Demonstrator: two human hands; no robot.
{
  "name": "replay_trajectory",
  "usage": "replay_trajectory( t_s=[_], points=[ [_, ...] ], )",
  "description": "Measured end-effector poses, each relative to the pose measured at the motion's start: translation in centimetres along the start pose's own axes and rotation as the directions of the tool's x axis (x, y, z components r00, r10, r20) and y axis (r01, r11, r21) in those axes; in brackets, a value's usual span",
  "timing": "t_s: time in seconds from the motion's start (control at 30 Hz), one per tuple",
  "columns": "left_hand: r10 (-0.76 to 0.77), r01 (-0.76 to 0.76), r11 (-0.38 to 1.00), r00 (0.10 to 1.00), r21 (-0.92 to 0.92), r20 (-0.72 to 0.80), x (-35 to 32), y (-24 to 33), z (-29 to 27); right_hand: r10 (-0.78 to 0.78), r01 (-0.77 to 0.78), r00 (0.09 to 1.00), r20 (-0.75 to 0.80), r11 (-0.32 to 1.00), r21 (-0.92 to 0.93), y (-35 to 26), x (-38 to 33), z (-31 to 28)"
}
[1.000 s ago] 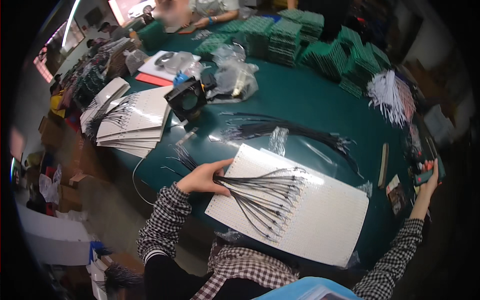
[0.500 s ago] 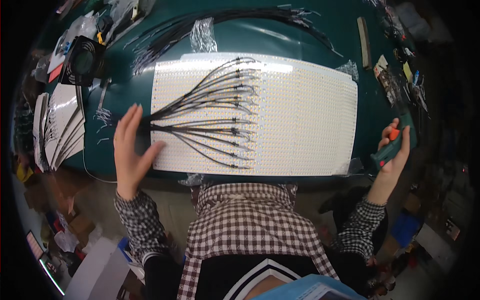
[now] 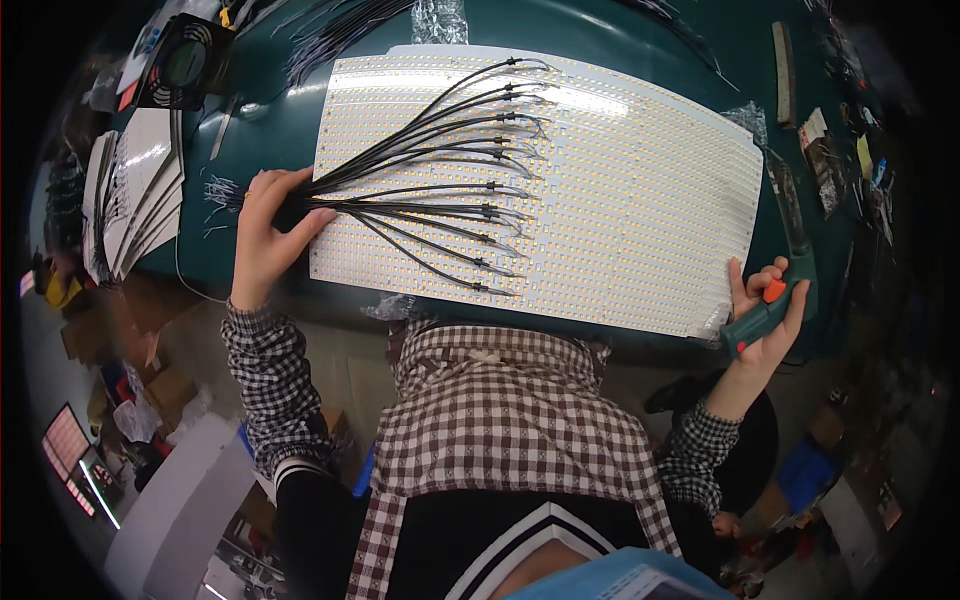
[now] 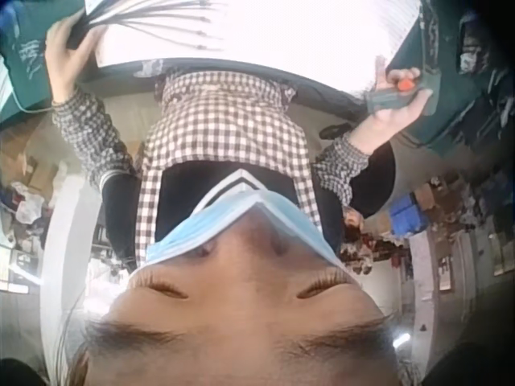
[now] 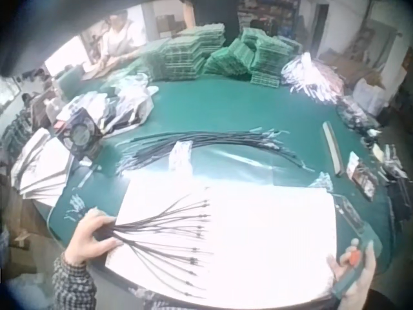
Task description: The person uses a soldering iron to attach black wires to a large LED panel on a green workbench. They repeatedly position the wire ends and apply heat to secure them, working methodically across the panel surface.
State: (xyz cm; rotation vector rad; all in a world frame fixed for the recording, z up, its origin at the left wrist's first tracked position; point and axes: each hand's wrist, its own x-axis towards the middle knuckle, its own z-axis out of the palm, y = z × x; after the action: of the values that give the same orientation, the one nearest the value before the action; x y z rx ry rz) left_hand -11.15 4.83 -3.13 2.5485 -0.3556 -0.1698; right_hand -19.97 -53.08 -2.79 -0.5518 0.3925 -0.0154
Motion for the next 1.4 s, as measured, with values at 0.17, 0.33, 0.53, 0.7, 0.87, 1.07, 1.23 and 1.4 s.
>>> replay_trajectory(
  t_s=[0.17, 0.33, 0.53, 0.7, 0.87, 1.07, 1.23, 1.4],
  points=[
    [0.010, 0.080, 0.981, 0.885, 0.174, -0.466, -2.0, 5.8, 1.5, -0.016, 0.016, 1.000, 0.004, 1.000, 0.013, 0.0, -0.3, -0.7],
    [-0.637, 0.549, 0.769, 0.700, -0.327, -0.323, -6.5, 8.6, 3.6, -0.018, 0.019, 0.999, -0.036, 0.999, 0.034, 0.4, -0.3, -1.1],
    [-0.665, 0.436, 0.631, 0.731, -0.642, -0.156, -6.7, 6.4, 5.0, -0.072, 0.077, 0.993, -0.098, 0.996, 0.053, 0.3, -1.3, -1.9],
    [-0.668, 0.273, 0.504, 0.725, -0.819, -0.169, -9.2, 5.1, 5.9, -0.038, 0.041, 0.976, -0.214, 0.999, 0.007, 1.8, 0.7, -0.4],
    [-0.677, -0.065, 0.017, 0.733, -0.998, -0.059, -7.0, 8.5, 6.9, -0.105, 0.107, 0.956, -0.274, 0.994, -0.007, 1.8, -0.3, 0.1],
    [-0.565, -0.064, 0.052, 0.821, -0.997, -0.082, -6.3, 9.9, 9.0, -0.068, 0.071, 0.958, -0.279, 0.998, -0.002, 1.5, -0.2, -0.1],
    [-0.534, -0.132, -0.286, 0.844, -0.949, 0.043, -5.8, 9.4, 9.1, -0.143, 0.133, 0.956, -0.255, 0.990, -0.055, 0.1, 0.2, 0.7],
    [-0.448, -0.196, -0.409, 0.894, -0.891, 0.009, -6.5, 7.2, 8.8, -0.231, 0.219, 0.953, -0.196, 0.972, -0.082, -2.1, 1.2, 2.1]
  ],
)
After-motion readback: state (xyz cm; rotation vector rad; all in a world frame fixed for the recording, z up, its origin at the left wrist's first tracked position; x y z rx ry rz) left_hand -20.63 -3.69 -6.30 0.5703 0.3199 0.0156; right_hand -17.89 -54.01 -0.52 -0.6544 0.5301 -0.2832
